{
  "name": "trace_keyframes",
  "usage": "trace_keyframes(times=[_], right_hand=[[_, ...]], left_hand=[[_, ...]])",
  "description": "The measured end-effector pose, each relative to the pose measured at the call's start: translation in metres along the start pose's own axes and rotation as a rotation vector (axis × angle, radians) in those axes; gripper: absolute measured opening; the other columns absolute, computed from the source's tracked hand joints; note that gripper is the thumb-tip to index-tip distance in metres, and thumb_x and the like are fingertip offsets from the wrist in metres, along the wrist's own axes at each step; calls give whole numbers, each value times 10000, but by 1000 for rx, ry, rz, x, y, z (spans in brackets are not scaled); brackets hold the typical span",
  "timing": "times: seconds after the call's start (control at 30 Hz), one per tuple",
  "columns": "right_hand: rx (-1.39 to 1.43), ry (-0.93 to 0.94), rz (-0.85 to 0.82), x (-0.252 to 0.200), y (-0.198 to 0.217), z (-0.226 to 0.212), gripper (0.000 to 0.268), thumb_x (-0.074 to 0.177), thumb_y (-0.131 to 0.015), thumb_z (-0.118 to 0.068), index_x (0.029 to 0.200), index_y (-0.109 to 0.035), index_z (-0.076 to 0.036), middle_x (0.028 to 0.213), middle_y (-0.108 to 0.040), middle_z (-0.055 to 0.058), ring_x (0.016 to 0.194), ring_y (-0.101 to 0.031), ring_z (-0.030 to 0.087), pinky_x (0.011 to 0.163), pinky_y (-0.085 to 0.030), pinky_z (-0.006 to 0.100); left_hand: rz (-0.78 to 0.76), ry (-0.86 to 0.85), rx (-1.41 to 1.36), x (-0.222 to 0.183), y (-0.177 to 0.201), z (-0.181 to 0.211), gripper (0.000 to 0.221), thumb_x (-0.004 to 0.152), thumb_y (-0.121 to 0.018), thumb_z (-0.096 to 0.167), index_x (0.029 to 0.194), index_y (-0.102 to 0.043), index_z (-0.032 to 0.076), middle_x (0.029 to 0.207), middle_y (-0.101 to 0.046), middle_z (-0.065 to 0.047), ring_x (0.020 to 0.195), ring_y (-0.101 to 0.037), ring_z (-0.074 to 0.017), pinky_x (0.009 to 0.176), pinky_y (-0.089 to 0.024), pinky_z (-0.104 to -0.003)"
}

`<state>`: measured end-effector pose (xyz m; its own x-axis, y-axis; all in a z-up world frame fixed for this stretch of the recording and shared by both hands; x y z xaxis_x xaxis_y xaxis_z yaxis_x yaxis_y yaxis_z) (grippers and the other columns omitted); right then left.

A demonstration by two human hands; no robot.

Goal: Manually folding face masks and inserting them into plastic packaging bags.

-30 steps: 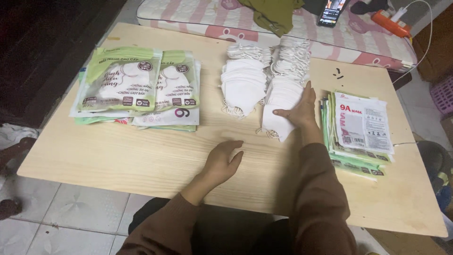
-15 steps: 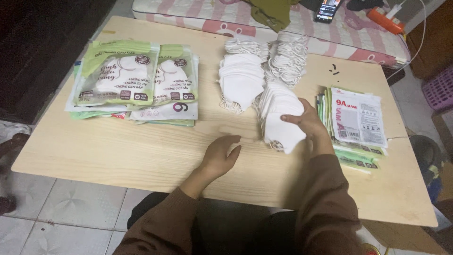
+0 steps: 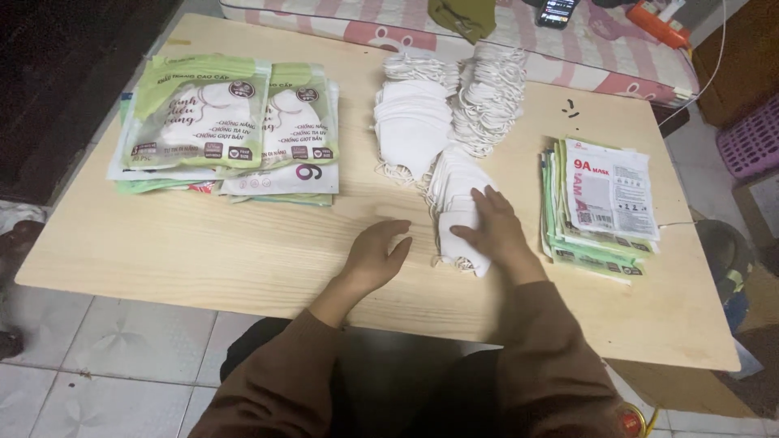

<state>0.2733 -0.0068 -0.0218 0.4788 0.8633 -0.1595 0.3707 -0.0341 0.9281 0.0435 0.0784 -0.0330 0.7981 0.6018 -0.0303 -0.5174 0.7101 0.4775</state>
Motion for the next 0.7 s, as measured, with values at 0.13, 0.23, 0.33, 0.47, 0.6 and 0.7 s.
trace_keyframes(times=[0.13, 0.23, 0.33, 0.47, 0.6, 0.7], right_hand=[[-131, 6, 31, -11, -3, -8, 885, 872, -720, -554, 1576, -406, -120, 1632, -324, 248, 1518, -274, 433, 1232, -277, 529], [-146, -27, 101, -16, -2, -8, 838, 859, -750, -502, 1547, -460, -120, 1598, -390, 236, 1492, -337, 415, 1203, -323, 504], [-159, -45, 60, -13, -19, 6, 782, 895, -713, -495, 1541, -468, -129, 1536, -484, 201, 1447, -437, 354, 1134, -431, 477], [-176, -25, 150, -27, -1, -15, 757, 841, -791, -374, 1497, -520, -111, 1538, -482, 200, 1396, -488, 383, 1076, -498, 489], [-99, -71, 248, -36, 11, -20, 800, 744, -888, -294, 1447, -571, -78, 1541, -439, 205, 1342, -519, 383, 1027, -546, 479], [-119, -19, 279, -28, -6, 0, 569, 832, -829, -232, 1346, -647, -70, 1407, -548, 174, 1328, -541, 342, 1017, -540, 423]], left_hand=[[16, 6, -17, 1, 0, -4, 474, 1059, -512, 271, 1424, -532, -31, 1409, -556, -252, 1430, -422, -403, 1195, -299, -515], [46, 6, -22, 2, -1, -7, 457, 1063, -507, 260, 1416, -541, -27, 1393, -565, -248, 1418, -438, -396, 1185, -311, -518], [22, 53, 4, 1, 0, -8, 461, 1064, -503, 273, 1425, -533, -13, 1410, -554, -237, 1427, -430, -384, 1192, -311, -512], [26, 31, 14, 0, 3, -6, 463, 1064, -502, 288, 1425, -539, -1, 1409, -563, -220, 1423, -441, -366, 1187, -328, -504], [30, 52, -20, -5, 6, 5, 465, 1062, -504, 279, 1420, -538, -15, 1412, -559, -230, 1427, -435, -377, 1186, -322, -518], [22, 65, -45, -7, 5, 9, 450, 1076, -487, 251, 1411, -526, -47, 1387, -552, -264, 1415, -445, -401, 1173, -334, -528]])
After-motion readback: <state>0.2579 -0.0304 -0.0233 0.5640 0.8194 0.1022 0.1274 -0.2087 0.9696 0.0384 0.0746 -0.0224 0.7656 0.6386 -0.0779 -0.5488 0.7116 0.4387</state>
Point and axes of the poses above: each hand's wrist, its own x-axis towards the middle knuckle, its own y-axis out of the back of the hand, z = x × y, the point moved 5 cm from there along x, towards the middle knuckle
